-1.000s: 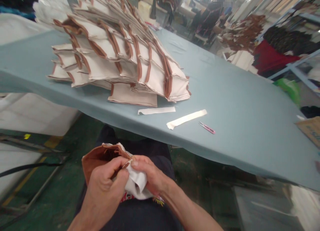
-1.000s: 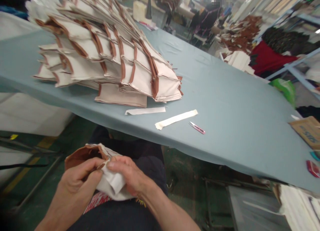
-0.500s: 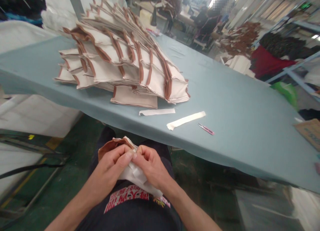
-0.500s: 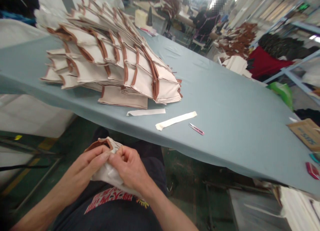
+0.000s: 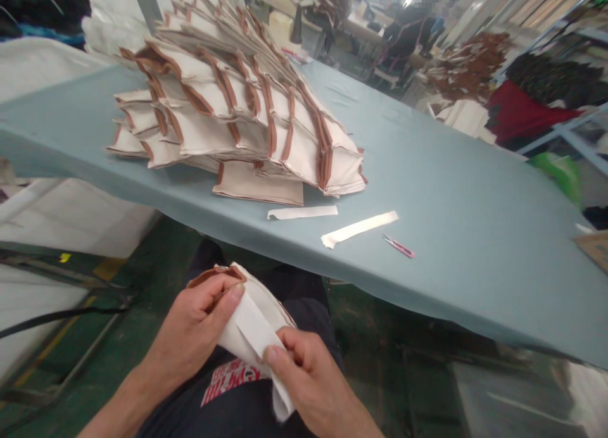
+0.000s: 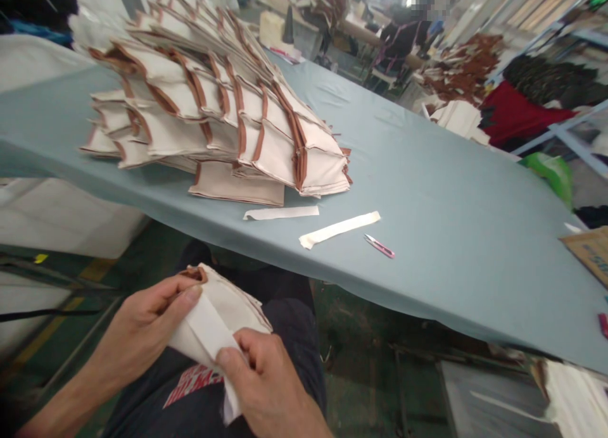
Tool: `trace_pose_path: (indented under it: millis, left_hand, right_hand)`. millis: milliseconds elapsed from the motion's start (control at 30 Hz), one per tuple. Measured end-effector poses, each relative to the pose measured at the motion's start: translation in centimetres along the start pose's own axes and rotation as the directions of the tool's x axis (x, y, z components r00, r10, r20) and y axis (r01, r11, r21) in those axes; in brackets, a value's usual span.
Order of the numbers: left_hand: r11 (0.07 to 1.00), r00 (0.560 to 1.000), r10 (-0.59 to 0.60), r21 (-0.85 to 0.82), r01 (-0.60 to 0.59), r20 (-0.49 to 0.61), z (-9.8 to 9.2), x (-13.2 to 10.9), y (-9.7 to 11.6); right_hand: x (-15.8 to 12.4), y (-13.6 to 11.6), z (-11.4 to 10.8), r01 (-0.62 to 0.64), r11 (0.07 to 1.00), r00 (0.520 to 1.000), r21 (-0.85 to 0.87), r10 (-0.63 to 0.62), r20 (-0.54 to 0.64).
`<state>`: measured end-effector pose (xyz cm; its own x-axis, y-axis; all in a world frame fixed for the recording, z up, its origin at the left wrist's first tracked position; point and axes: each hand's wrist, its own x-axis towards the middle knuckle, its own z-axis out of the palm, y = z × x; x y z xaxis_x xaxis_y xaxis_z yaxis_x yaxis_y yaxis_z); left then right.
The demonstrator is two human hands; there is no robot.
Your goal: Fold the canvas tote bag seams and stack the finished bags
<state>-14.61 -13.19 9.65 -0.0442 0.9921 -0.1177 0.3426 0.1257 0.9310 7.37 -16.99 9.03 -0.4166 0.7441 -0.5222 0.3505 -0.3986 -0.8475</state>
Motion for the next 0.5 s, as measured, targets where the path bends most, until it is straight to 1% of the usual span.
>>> trace_pose_path:
  millis: [33,100,167,200,233,267,300,333,367,400,433,467,500]
  left_hand:
    - [1.0,1.0,0.018,0.011,-0.018,0.012,-0.2,0.1,0.0]
    - [0.998,0.997,0.067,0.015,-0.068,0.049,-0.6,0.4,0.1]
    - [0.993,0.987,0.12,0.006,-0.121,0.105,-1.0,0.7,0.2]
    - [0.989,0.979,0.148,0.004,-0.15,0.137,-1.3,0.9,0.4]
    - [0.984,0.969,0.177,0.005,-0.181,0.173,-1.5,1.1,0.7]
    - [0.978,0.956,0.203,0.013,-0.21,0.213,-1.8,1.2,1.2]
    - [0.972,0.941,0.221,0.024,-0.235,0.256,-2.0,1.4,1.7]
    - [0.965,0.927,0.241,0.034,-0.261,0.289,-2.2,1.5,2.3]
    - [0.958,0.913,0.256,0.044,-0.284,0.317,-2.3,1.5,2.9]
    - [0.949,0.901,0.274,0.054,-0.309,0.337,-2.5,1.5,3.5]
    - [0.94,0.887,0.292,0.061,-0.335,0.359,-2.6,1.4,4.0]
    - [0.931,0.872,0.307,0.067,-0.358,0.381,-2.7,1.2,4.3]
    - [0.923,0.859,0.317,0.078,-0.377,0.401,-2.8,1.0,4.5]
  right_hand:
    - [-0.7,0.6,-0.3,-0.013,0.997,1.0,-0.073,0.012,-0.014]
    - [-2.1,1.3,-1.3,-0.018,0.957,0.999,-0.29,0.027,0.027]
    - [-3.1,0.8,-3.0,0.043,0.856,0.991,-0.515,0.028,0.129]
    - [-3.5,0.1,-3.9,0.068,0.818,0.992,-0.571,0.008,0.13]
    - [-3.7,-0.9,-4.8,0.078,0.807,0.997,-0.586,-0.054,0.057]
    - [-3.6,-2.0,-5.5,0.095,0.817,0.986,-0.568,-0.156,-0.059]
    - [-3.4,-3.2,-6.1,0.163,0.832,0.946,-0.529,-0.285,-0.157]
    - [-2.9,-4.4,-6.3,0.271,0.828,0.885,-0.49,-0.414,-0.211]
    - [-2.2,-5.4,-6.4,0.403,0.792,0.81,-0.46,-0.542,-0.225]
    - [-1.3,-6.3,-6.2,0.538,0.721,0.722,-0.435,-0.661,-0.202]
    - [-0.3,-7.1,-5.8,0.663,0.626,0.631,-0.41,-0.762,-0.144]
    - [0.9,-7.6,-5.4,0.762,0.525,0.542,-0.38,-0.838,-0.07]
    - [2.1,-8.1,-5.0,0.821,0.453,0.482,-0.348,-0.876,-0.001]
